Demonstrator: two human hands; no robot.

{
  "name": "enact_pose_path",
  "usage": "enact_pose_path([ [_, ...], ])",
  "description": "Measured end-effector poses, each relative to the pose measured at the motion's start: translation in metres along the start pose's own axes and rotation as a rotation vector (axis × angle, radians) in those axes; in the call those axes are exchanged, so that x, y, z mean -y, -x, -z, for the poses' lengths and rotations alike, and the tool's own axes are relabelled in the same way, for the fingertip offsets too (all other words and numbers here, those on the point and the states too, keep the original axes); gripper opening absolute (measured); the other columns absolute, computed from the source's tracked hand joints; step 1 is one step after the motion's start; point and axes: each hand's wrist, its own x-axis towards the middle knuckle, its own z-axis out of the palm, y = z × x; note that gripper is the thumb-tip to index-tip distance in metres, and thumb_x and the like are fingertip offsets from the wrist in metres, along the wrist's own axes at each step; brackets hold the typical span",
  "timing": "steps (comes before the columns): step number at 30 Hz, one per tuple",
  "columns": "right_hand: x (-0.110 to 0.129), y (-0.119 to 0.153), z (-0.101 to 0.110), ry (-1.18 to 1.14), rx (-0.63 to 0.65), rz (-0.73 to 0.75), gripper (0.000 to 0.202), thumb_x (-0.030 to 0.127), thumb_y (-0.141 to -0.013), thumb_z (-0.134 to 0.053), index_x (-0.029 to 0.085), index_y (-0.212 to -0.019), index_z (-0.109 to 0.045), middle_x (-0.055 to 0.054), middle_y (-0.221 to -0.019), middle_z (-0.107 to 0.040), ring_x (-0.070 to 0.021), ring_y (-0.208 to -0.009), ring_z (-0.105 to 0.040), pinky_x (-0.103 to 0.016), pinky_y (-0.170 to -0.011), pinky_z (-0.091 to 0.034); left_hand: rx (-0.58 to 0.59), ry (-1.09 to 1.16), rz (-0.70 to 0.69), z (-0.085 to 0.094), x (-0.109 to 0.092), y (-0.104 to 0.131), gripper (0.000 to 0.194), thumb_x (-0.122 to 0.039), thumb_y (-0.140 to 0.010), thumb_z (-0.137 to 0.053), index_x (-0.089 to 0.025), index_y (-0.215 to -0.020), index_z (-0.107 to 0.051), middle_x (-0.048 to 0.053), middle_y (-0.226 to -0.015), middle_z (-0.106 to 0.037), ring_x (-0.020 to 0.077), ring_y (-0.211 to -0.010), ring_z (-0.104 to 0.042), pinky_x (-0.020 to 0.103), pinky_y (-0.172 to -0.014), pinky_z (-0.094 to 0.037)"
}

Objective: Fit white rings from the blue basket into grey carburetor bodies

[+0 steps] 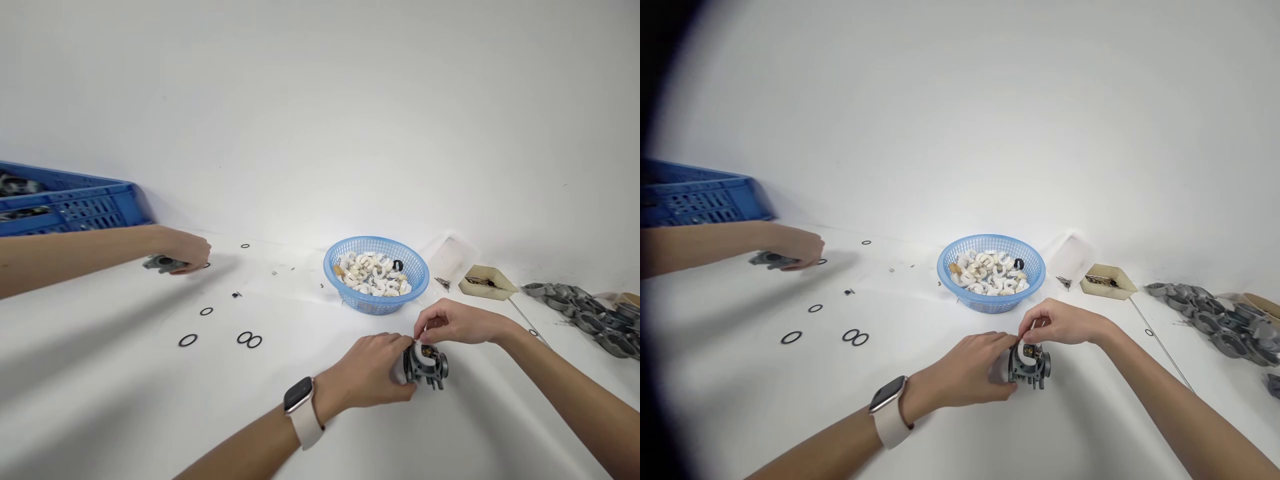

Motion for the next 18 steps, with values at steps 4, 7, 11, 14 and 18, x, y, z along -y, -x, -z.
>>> enact_pose_path([
  [4,-0.004,-0.002,-0.006,0.036,-0.029,0.044,0.028,0.046,-0.088,-0.067,0.021,-0.099,-0.075,-0.003,-0.091,-0.071,-0.0165,-0.080,-0.060,-0.028,-0.069,-0.045,-0.052,0.088,0.040,-0.002,-0.002,0.000,0.048,-0.050,-0.079,-0.072,-0.025,-0.118,-0.063,0.003,-0.107,-0.070,0.0282,-0.097,-0.067,0.037,-0.080,-0.052],
  [7,-0.004,0.001,-0.004,0.108,-0.092,0.086,0.027,0.045,-0.089,-0.063,0.023,-0.099,-0.074,-0.004,-0.107,-0.071,-0.0178,-0.087,-0.062,-0.029,-0.076,-0.048,-0.126,0.182,0.070,-0.006,-0.003,-0.001,0.051,-0.051,-0.082,-0.073,-0.026,-0.125,-0.061,0.003,-0.117,-0.069,0.0271,-0.105,-0.065,0.037,-0.088,-0.052],
  [11,-0.014,0.008,0.021,0.361,-0.294,0.009,0.032,0.048,-0.093,-0.054,0.025,-0.105,-0.072,-0.004,-0.112,-0.071,-0.0203,-0.096,-0.063,-0.029,-0.080,-0.049,-0.207,0.270,0.063,-0.012,-0.004,-0.002,0.034,-0.041,-0.084,-0.074,-0.025,-0.113,-0.066,0.002,-0.114,-0.070,0.0235,-0.105,-0.064,0.034,-0.093,-0.050],
  [14,-0.037,0.011,0.056,0.547,-0.487,-0.153,0.028,0.040,-0.094,-0.050,0.024,-0.103,-0.071,-0.006,-0.112,-0.072,-0.0228,-0.099,-0.064,-0.030,-0.081,-0.048,-0.246,0.289,0.038,-0.016,-0.005,-0.004,0.024,-0.036,-0.083,-0.075,-0.025,-0.104,-0.068,0.001,-0.110,-0.070,0.0223,-0.101,-0.064,0.032,-0.090,-0.050],
  [18,-0.071,0.004,0.092,0.672,-0.606,-0.367,0.020,0.027,-0.092,-0.055,0.020,-0.100,-0.071,-0.011,-0.105,-0.072,-0.0272,-0.097,-0.066,-0.035,-0.079,-0.048,-0.287,0.295,0.034,-0.019,-0.007,-0.006,0.024,-0.031,-0.079,-0.078,-0.023,-0.099,-0.067,0.002,-0.108,-0.069,0.0227,-0.098,-0.063,0.032,-0.087,-0.050],
])
